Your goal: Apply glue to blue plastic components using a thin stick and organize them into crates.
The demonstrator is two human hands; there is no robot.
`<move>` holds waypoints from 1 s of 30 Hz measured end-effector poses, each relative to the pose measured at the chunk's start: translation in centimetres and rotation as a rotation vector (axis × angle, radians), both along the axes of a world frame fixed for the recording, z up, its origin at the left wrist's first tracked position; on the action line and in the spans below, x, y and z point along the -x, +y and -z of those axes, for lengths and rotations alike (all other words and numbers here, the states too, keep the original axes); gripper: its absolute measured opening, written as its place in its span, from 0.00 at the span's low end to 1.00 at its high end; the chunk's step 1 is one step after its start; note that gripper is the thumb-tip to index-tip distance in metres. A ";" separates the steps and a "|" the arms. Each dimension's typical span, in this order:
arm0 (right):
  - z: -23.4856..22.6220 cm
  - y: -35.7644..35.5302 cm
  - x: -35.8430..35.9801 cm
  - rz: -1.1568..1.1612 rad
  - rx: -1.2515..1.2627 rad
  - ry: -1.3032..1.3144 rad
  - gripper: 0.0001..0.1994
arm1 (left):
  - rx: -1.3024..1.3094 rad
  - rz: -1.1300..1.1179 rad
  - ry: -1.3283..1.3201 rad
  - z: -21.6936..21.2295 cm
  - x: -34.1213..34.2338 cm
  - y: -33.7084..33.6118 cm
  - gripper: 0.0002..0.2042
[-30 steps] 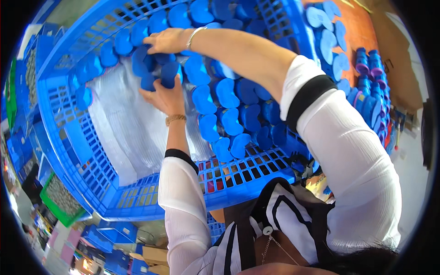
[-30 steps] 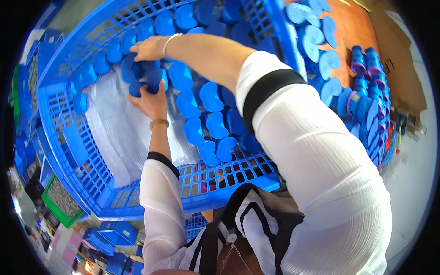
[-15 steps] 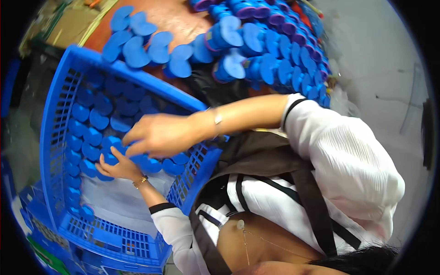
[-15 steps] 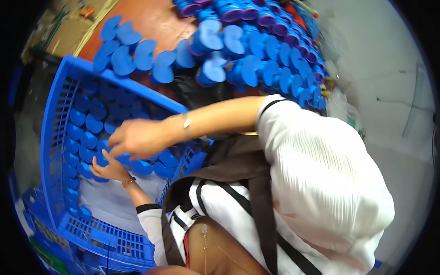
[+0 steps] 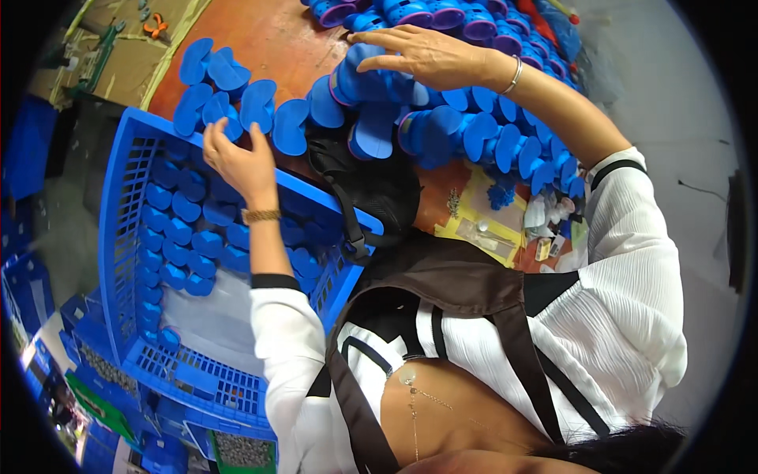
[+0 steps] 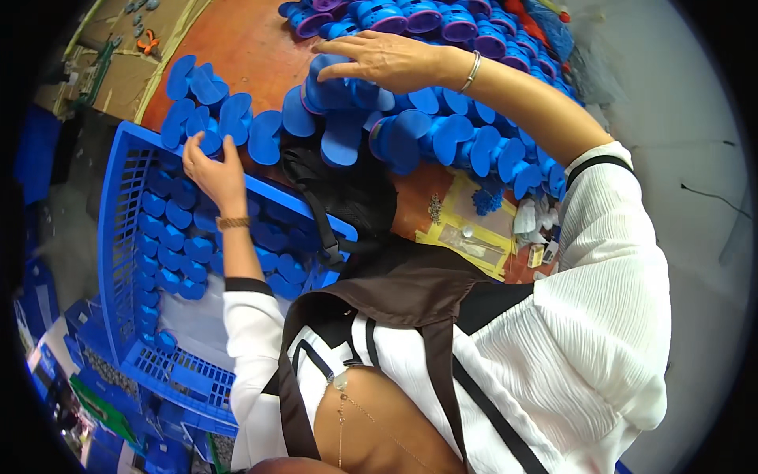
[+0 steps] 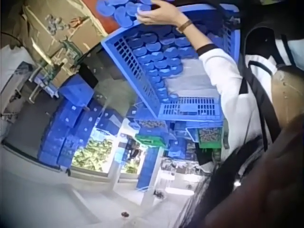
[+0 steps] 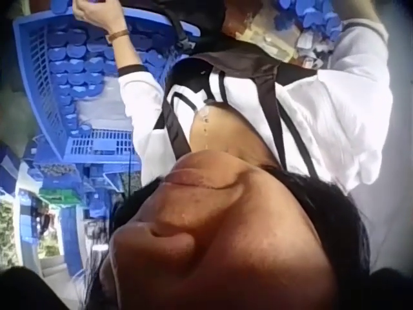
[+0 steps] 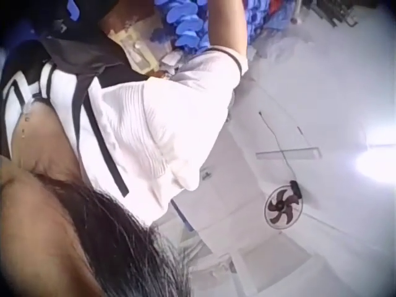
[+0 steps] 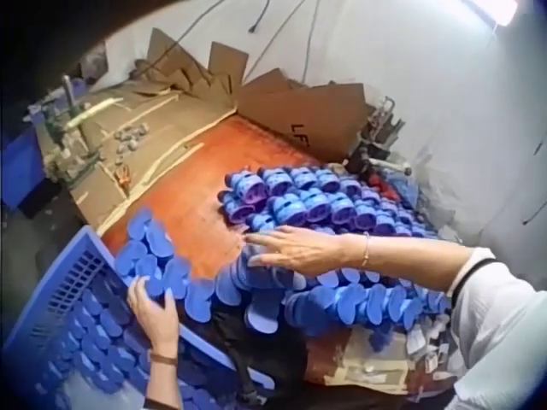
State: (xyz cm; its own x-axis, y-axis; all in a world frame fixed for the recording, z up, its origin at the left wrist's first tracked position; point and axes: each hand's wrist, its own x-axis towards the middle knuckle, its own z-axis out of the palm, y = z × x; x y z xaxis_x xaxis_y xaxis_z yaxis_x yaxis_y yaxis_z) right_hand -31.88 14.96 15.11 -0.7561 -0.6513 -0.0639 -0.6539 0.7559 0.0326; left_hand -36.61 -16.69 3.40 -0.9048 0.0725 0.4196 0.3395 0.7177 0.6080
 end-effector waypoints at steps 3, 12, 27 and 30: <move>-0.9 -0.6 1.9 -0.104 0.059 -0.099 0.34 | 0.116 -0.031 -0.034 0.9 3.8 -2.2 0.25; 5.9 -11.0 17.1 -0.191 0.185 0.163 0.24 | 0.563 0.126 -0.257 1.0 10.6 -4.3 0.32; 8.3 -14.4 24.2 -0.478 0.107 0.397 0.11 | 0.577 0.027 -0.354 -0.7 10.1 -2.7 0.30; 6.1 -16.3 25.8 -0.446 -0.057 -0.011 0.22 | 0.596 0.089 -0.355 -0.5 11.5 -3.9 0.29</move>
State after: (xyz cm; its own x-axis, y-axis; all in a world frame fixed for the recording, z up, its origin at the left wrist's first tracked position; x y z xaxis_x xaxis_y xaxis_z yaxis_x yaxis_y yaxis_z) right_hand -57.65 -1.36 9.00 -0.4017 -0.9085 -0.1152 -0.9157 0.3976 0.0574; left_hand -48.10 -20.61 3.92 -0.9597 0.2790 -0.0346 0.2665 0.9419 0.2043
